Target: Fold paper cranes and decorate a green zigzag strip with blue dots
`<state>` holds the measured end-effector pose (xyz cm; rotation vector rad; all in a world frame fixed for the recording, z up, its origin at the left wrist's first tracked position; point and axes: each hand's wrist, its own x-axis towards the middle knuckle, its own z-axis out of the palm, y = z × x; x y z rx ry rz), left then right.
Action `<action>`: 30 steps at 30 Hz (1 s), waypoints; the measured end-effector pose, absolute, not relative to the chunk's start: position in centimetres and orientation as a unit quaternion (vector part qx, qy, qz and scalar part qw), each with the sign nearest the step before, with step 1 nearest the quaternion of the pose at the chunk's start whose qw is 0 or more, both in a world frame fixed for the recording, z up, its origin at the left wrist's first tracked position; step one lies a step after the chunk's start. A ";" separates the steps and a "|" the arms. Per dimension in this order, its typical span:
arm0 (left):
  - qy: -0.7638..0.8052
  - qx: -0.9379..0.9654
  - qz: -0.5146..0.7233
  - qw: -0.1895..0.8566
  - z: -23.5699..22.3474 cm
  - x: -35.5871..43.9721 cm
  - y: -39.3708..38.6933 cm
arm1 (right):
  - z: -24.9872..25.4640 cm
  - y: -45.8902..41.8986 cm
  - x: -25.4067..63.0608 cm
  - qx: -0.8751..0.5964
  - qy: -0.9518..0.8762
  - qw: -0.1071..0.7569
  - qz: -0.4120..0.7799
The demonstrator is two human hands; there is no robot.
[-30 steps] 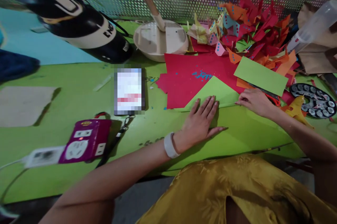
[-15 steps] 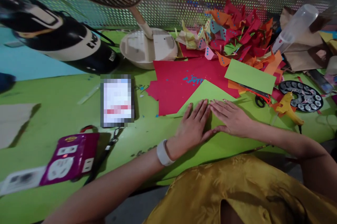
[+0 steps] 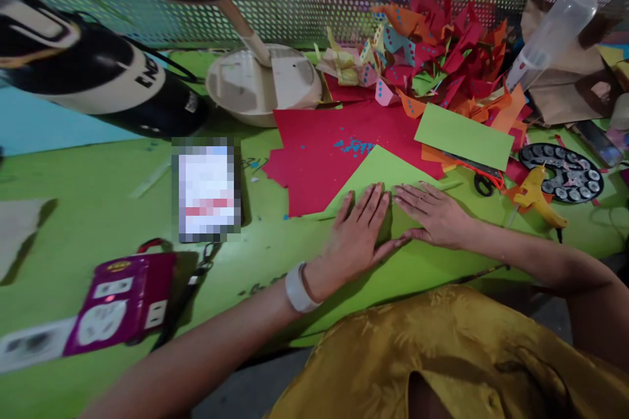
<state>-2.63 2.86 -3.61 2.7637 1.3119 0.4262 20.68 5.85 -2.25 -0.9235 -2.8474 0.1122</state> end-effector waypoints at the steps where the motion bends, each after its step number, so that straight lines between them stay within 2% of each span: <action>1: 0.423 0.895 0.139 0.027 -3.6 -2.6 2.9 | -2.2 5.8 21.1 -0.311 -0.947 0.073 0.034; 14: 0.415 0.903 0.102 0.038 -3.3 -4.6 2.6 | -1.9 5.2 26.0 -0.361 -0.927 0.095 -0.028; 30: 0.526 0.848 0.073 -0.004 -2.8 -8.9 -1.5 | -2.0 5.7 26.4 -0.366 -0.927 0.079 -0.025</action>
